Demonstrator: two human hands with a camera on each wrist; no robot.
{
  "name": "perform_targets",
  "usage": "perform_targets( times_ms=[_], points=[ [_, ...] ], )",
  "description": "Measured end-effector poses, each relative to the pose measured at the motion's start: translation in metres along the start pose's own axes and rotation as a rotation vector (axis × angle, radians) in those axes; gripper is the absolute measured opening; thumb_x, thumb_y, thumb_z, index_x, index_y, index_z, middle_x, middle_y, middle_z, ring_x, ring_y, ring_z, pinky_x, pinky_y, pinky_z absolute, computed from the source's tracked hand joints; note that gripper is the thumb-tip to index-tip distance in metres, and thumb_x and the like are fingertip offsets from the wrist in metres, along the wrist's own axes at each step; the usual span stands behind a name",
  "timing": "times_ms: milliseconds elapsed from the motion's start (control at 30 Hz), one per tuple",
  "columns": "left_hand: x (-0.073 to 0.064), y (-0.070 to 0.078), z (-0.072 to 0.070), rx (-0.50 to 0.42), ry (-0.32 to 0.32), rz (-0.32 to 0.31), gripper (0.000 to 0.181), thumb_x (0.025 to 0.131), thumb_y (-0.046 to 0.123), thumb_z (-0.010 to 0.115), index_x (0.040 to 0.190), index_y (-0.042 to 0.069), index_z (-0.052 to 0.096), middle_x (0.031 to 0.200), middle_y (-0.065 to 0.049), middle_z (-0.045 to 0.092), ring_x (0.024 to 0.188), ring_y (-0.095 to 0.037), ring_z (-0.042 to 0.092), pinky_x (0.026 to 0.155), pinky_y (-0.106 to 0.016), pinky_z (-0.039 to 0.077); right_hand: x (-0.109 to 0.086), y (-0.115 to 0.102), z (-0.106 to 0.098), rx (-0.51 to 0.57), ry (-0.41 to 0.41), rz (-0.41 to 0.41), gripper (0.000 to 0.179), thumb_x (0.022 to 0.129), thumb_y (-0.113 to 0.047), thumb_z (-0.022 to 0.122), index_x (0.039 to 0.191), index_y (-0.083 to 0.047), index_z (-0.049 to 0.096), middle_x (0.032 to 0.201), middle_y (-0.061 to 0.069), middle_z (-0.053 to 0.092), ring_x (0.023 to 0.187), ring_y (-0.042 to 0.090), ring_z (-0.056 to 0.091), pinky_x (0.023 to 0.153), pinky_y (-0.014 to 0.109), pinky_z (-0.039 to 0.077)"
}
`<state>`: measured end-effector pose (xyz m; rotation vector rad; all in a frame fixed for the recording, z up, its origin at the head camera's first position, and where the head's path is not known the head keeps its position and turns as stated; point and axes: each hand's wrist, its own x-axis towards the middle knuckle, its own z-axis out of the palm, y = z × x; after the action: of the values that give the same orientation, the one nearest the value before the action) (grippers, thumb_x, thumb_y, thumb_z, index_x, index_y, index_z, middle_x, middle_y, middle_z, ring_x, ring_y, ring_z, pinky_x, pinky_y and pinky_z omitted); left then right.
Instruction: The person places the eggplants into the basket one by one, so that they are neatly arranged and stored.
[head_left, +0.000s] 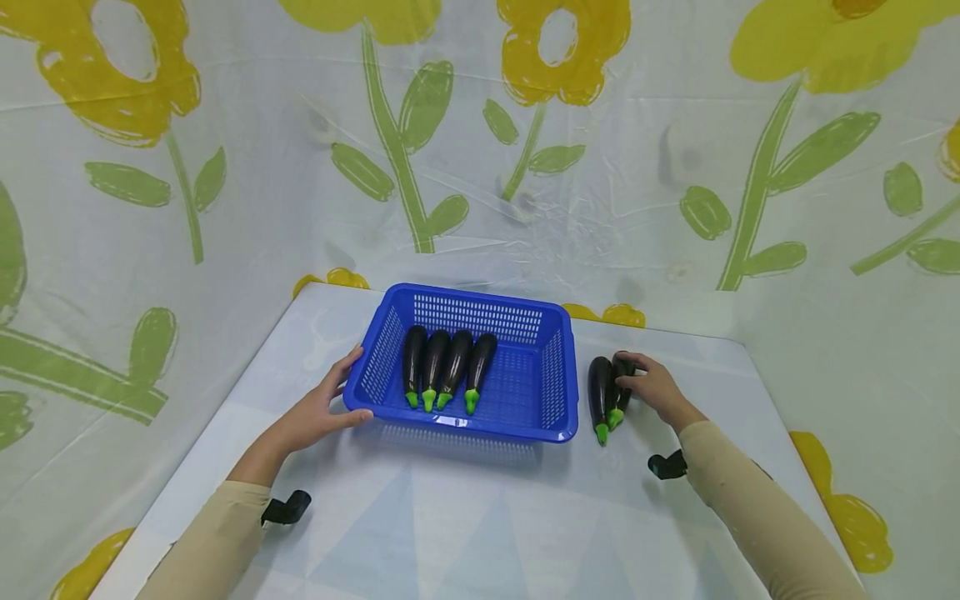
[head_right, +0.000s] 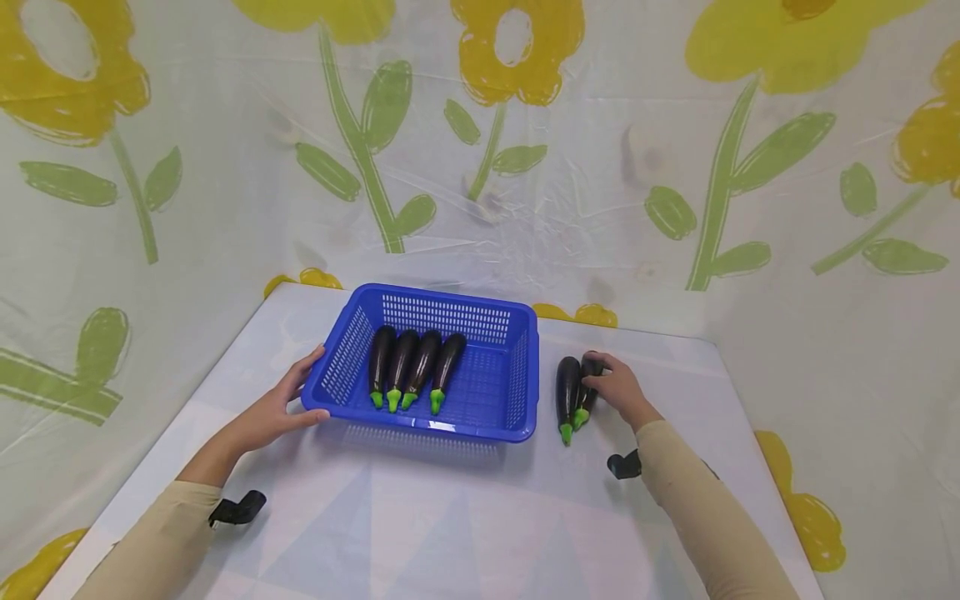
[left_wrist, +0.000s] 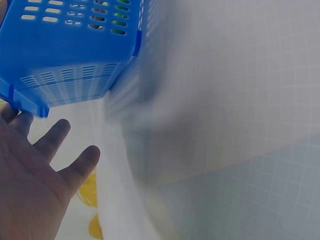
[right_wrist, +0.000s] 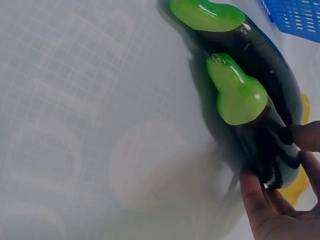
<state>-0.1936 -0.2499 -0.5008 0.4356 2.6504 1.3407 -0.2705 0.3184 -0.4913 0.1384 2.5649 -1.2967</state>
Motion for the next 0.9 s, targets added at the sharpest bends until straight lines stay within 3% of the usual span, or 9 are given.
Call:
perform_targets(
  times_ms=[467,900],
  points=[
    [-0.001,0.001,0.0,0.005,0.0,-0.011,0.108,0.09,0.039,0.077,0.165,0.027,0.002,0.168,-0.023,0.009,0.147,-0.056,0.021,0.112,-0.074,0.026,-0.002,-0.003,-0.009,0.01,0.021,0.028,0.062,0.099,-0.014,0.058,0.158,-0.009,0.036,0.164,0.029,0.019,0.142,0.049,0.032,0.116,0.061,0.034],
    [-0.001,0.002,0.0,0.014,0.002,-0.019,0.109,0.089,0.041,0.077,0.165,0.029,0.0,0.168,-0.023,0.01,0.147,-0.056,0.021,0.111,-0.074,0.026,-0.004,-0.008,-0.011,0.034,0.033,-0.052,0.061,0.1,-0.013,0.058,0.157,-0.007,0.037,0.162,0.031,0.023,0.133,0.048,0.043,0.111,0.056,0.043]
  ],
)
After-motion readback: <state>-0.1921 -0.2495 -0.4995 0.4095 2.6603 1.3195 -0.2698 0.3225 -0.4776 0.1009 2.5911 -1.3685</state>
